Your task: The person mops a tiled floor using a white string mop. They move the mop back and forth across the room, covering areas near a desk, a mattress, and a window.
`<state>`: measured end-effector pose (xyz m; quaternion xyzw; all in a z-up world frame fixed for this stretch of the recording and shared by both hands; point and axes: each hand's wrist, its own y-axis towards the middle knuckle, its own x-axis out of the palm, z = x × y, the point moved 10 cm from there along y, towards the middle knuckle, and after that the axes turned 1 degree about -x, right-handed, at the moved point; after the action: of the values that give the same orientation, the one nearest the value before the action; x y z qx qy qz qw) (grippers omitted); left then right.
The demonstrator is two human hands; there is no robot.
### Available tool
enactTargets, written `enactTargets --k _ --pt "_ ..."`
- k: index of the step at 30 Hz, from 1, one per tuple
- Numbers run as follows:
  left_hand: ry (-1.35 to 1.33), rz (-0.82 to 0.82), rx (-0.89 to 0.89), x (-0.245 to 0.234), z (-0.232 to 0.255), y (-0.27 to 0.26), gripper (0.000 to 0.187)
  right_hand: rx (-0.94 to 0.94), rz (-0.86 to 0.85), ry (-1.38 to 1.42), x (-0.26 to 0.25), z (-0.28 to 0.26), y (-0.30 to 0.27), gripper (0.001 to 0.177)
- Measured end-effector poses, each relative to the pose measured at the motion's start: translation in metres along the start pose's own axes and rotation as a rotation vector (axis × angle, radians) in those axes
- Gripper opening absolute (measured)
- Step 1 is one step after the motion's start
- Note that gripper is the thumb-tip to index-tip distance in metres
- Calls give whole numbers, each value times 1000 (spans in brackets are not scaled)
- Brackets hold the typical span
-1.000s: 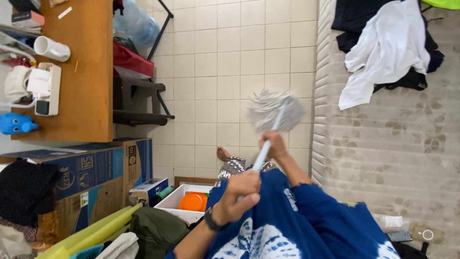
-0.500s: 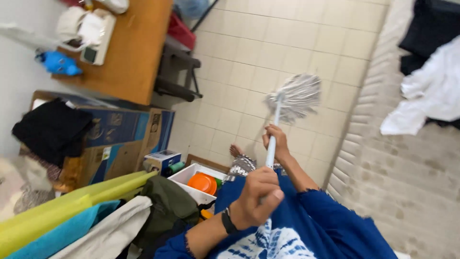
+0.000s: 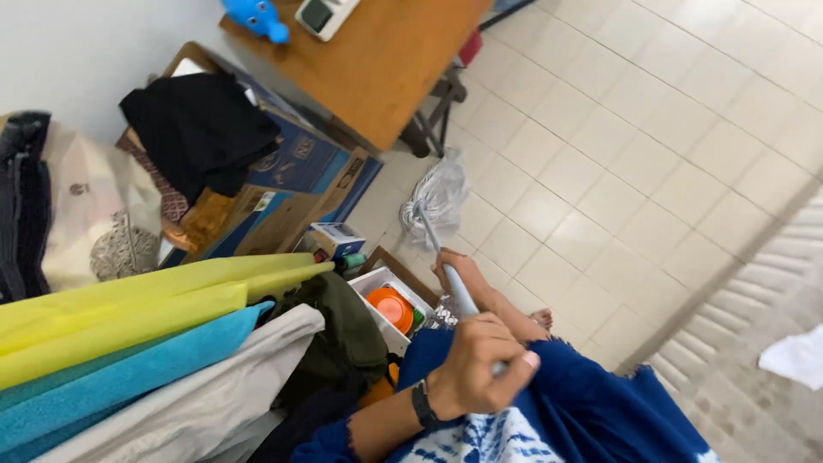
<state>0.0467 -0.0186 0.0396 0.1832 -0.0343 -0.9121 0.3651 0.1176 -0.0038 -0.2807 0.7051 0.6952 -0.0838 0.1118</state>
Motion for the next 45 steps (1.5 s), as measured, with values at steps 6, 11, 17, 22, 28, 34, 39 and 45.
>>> enactTargets --k 6,11,17,22,28,34,39,45 --pt "34 276 -4 -73 -29 1 45 -306 31 -59 43 -3 72 11" --pt "79 242 -75 -73 -57 -10 47 -159 0 24 59 -5 86 14" --pt "40 240 -72 -77 -43 5 47 -100 -302 47 80 -11 66 13" --pt "-50 113 -23 -66 -15 15 44 -193 -251 -66 60 -6 35 15" --pt "-212 69 108 -67 0 25 43 228 -192 -382 -16 36 41 15" --pt "-186 8 187 -51 -41 33 36 242 88 -439 -69 71 70 22" --pt "-156 -184 137 -41 -25 32 38 141 425 -368 -83 48 43 15" --pt "-251 -231 142 -33 40 26 37 13 389 -218 -36 31 -33 16"
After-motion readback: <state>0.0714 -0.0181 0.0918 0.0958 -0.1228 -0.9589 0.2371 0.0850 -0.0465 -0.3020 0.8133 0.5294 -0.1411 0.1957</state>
